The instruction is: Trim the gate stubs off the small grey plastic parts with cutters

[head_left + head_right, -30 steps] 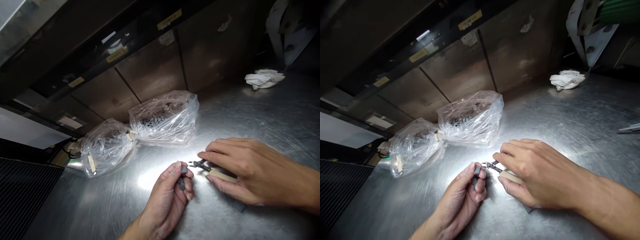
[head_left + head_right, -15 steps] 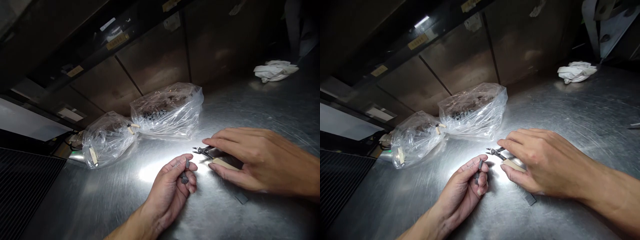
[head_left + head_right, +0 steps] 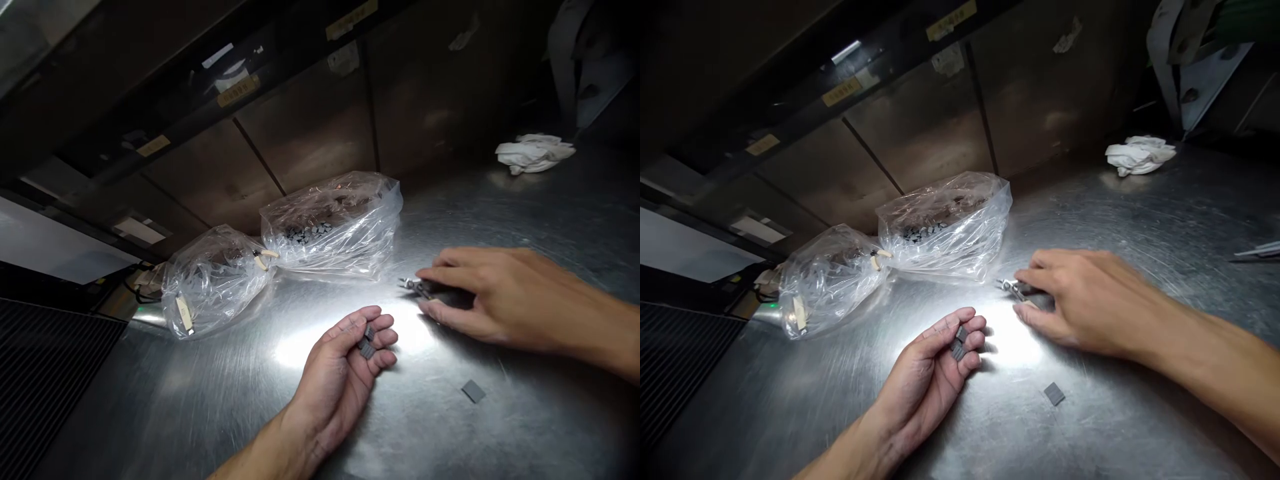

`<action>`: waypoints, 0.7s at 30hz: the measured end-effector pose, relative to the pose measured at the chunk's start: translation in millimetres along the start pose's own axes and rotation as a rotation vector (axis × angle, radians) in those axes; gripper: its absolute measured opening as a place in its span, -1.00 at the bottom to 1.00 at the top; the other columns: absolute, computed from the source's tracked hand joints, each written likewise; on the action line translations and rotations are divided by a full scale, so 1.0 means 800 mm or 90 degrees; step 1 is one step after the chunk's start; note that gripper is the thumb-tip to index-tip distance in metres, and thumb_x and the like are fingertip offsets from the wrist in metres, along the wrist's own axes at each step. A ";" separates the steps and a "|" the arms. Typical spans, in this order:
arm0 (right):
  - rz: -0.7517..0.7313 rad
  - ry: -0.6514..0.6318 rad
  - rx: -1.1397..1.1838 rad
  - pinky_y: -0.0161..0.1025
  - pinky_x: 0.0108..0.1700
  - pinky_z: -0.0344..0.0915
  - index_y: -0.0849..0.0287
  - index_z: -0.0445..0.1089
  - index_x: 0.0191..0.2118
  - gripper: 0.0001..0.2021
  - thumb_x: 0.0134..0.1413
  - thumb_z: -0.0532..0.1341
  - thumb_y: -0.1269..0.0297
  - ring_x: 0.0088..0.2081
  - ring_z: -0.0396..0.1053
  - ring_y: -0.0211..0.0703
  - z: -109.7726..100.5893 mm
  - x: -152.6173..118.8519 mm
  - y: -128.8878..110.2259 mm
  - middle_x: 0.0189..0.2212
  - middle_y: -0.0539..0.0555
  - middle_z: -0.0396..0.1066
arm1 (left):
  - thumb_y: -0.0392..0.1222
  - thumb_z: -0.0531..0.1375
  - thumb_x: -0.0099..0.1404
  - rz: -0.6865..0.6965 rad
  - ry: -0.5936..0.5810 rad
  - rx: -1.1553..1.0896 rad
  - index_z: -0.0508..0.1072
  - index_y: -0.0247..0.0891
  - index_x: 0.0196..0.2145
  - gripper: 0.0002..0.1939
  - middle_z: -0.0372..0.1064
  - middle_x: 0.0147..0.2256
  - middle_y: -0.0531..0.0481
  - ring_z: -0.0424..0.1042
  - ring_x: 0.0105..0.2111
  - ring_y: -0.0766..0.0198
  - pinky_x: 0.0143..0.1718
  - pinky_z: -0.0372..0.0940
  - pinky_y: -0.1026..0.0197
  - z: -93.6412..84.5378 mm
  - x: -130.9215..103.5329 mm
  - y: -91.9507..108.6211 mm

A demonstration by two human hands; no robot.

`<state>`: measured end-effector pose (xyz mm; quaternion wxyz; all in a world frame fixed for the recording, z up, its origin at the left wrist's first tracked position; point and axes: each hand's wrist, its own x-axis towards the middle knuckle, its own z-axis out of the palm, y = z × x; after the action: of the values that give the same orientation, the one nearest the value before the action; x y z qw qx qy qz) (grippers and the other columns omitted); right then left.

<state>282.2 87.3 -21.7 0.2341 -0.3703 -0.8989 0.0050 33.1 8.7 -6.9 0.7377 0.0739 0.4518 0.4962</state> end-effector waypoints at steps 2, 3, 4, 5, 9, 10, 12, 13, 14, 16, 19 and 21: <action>0.038 0.036 0.007 -0.17 -0.42 0.22 0.08 0.65 0.10 -0.61 0.47 0.20 -0.03 -0.42 0.45 -0.15 0.001 -0.002 0.006 -0.23 0.07 0.56 | -0.48 0.12 0.51 -0.012 0.017 -0.008 0.61 -0.54 -0.12 -0.76 0.61 -0.18 -0.30 0.62 -0.33 0.24 -0.31 0.50 0.26 0.005 0.000 0.002; 0.050 0.044 0.008 -0.18 -0.42 0.20 0.07 0.65 0.12 -0.59 0.46 0.20 -0.06 -0.41 0.44 -0.15 0.002 -0.002 0.007 -0.22 0.07 0.56 | -0.48 0.11 0.50 -0.020 0.025 -0.012 0.61 -0.54 -0.13 -0.76 0.61 -0.18 -0.30 0.62 -0.33 0.23 -0.30 0.51 0.25 0.007 0.000 0.004; 0.056 0.031 0.005 -0.18 -0.42 0.17 0.06 0.65 0.10 -0.59 0.45 0.20 -0.07 -0.42 0.43 -0.16 0.003 -0.003 0.008 -0.24 0.07 0.55 | -0.48 0.11 0.49 -0.028 0.030 -0.016 0.60 -0.53 -0.13 -0.76 0.61 -0.19 -0.30 0.62 -0.33 0.22 -0.29 0.51 0.24 0.009 0.000 0.005; 0.058 0.002 0.000 -0.19 -0.43 0.14 0.06 0.66 0.06 -0.60 0.43 0.21 -0.07 -0.43 0.41 -0.16 0.005 -0.003 0.009 -0.28 0.06 0.53 | -0.47 0.11 0.49 -0.032 0.034 -0.021 0.60 -0.53 -0.14 -0.76 0.60 -0.19 -0.30 0.63 -0.32 0.20 -0.28 0.51 0.24 0.010 0.000 0.005; 0.072 -0.059 -0.019 -0.20 -0.41 0.11 0.06 0.67 -0.01 -0.62 0.42 0.20 -0.05 -0.42 0.42 -0.14 0.013 -0.004 0.009 -0.32 0.07 0.50 | -0.43 0.13 0.42 -0.031 0.028 -0.033 0.60 -0.55 -0.14 -0.76 0.59 -0.17 -0.34 0.63 -0.29 0.14 -0.26 0.52 0.20 0.007 0.000 0.004; 0.081 -0.042 -0.020 -0.19 -0.39 0.14 0.07 0.66 0.03 -0.60 0.43 0.19 -0.06 -0.38 0.45 -0.12 0.014 -0.004 0.010 -0.28 0.08 0.52 | -0.42 0.14 0.40 -0.031 0.020 -0.036 0.61 -0.55 -0.13 -0.76 0.59 -0.16 -0.35 0.62 -0.28 0.13 -0.26 0.52 0.19 0.006 0.000 0.004; 0.099 -0.034 -0.016 -0.18 -0.37 0.17 0.09 0.65 0.10 -0.56 0.44 0.17 -0.07 -0.35 0.47 -0.09 0.017 -0.003 0.011 -0.26 0.09 0.52 | -0.44 0.15 0.34 -0.033 0.001 -0.039 0.61 -0.56 -0.13 -0.74 0.58 -0.15 -0.35 0.62 -0.26 0.11 -0.24 0.52 0.17 0.004 0.000 0.003; 0.109 -0.046 -0.012 -0.17 -0.38 0.17 0.10 0.64 0.11 -0.56 0.44 0.17 -0.07 -0.35 0.47 -0.09 0.018 -0.003 0.012 -0.26 0.09 0.52 | -0.45 0.16 0.30 -0.033 -0.010 -0.041 0.62 -0.56 -0.13 -0.74 0.58 -0.15 -0.35 0.62 -0.26 0.11 -0.23 0.52 0.16 0.003 0.000 0.003; 0.118 -0.063 -0.009 -0.17 -0.39 0.16 0.10 0.64 0.10 -0.55 0.44 0.17 -0.07 -0.36 0.46 -0.09 0.019 -0.002 0.013 -0.28 0.08 0.51 | -0.46 0.17 0.27 -0.030 -0.020 -0.044 0.62 -0.55 -0.13 -0.72 0.58 -0.14 -0.35 0.61 -0.26 0.12 -0.22 0.51 0.16 0.002 0.000 0.002; 0.125 -0.082 -0.006 -0.17 -0.40 0.17 0.11 0.65 0.08 -0.54 0.42 0.19 -0.11 -0.37 0.47 -0.08 0.020 -0.001 0.014 -0.30 0.08 0.50 | -0.46 0.19 0.22 -0.021 -0.035 -0.043 0.63 -0.55 -0.14 -0.71 0.58 -0.14 -0.35 0.60 -0.26 0.12 -0.21 0.51 0.16 0.000 0.001 0.002; 0.134 -0.076 0.002 -0.12 -0.34 0.27 0.10 0.65 0.12 -0.42 0.21 0.36 -0.25 -0.31 0.53 0.03 0.022 -0.001 0.010 -0.27 0.11 0.52 | -0.47 0.25 0.21 -0.002 -0.033 -0.003 0.64 -0.53 -0.12 -0.71 0.60 -0.12 -0.35 0.62 -0.22 0.10 -0.17 0.51 0.15 -0.008 0.003 -0.001; 0.162 -0.104 0.030 -0.03 -0.23 0.38 0.10 0.63 0.15 -0.40 0.09 0.45 -0.16 -0.20 0.58 0.16 0.022 -0.001 0.005 -0.20 0.16 0.55 | -0.50 0.31 0.21 0.012 -0.030 0.048 0.65 -0.51 -0.09 -0.71 0.61 -0.11 -0.34 0.64 -0.21 0.10 -0.15 0.51 0.15 -0.017 0.008 -0.003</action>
<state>278.0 92.4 -38.9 0.1663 -0.4743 -0.8603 0.0855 25.3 8.4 -19.8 0.7398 0.1177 0.4522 0.4841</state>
